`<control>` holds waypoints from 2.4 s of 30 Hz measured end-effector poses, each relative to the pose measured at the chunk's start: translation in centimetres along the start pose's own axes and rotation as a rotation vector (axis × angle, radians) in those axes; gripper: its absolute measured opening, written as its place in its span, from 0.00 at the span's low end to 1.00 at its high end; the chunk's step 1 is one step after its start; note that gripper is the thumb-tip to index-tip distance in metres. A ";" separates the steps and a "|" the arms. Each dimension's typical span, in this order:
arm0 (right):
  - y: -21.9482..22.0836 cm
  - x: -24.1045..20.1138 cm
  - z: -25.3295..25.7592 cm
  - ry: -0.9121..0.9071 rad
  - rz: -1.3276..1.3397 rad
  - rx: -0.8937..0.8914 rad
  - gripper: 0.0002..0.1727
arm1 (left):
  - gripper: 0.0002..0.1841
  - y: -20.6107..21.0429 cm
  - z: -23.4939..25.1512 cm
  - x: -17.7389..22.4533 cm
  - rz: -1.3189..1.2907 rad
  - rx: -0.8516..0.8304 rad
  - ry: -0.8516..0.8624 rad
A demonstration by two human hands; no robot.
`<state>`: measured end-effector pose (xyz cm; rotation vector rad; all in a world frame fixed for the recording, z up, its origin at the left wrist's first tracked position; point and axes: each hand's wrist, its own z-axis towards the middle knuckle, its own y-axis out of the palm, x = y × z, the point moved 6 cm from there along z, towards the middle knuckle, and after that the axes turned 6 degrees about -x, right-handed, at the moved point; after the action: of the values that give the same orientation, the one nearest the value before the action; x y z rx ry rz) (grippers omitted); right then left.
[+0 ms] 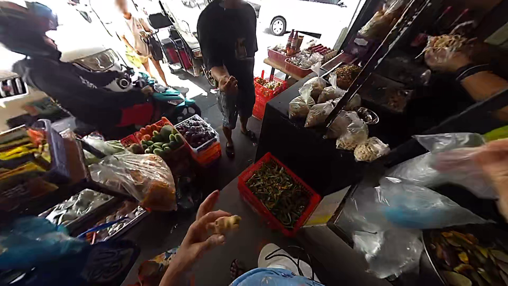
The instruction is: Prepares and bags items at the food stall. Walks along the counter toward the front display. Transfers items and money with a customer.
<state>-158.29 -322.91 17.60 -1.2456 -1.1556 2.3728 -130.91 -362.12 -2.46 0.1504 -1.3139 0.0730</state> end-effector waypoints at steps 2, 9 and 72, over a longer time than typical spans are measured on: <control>8.5 -5.3 1.1 -0.185 0.054 -0.153 0.19 | 0.21 1.3 5.7 1.3 0.098 -0.253 0.069; 22.5 -10.7 9.7 -0.413 0.469 -0.203 0.10 | 0.25 2.7 18.2 -0.5 0.152 -0.764 0.209; 55.5 -1.9 37.9 0.605 0.422 -0.233 0.09 | 0.16 -29.3 38.8 -18.6 0.499 -0.147 -0.354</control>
<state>-177.85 -381.34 -9.23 -2.2697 -1.0525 1.8835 -168.70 -396.37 -12.90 -0.3059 -1.6807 0.3866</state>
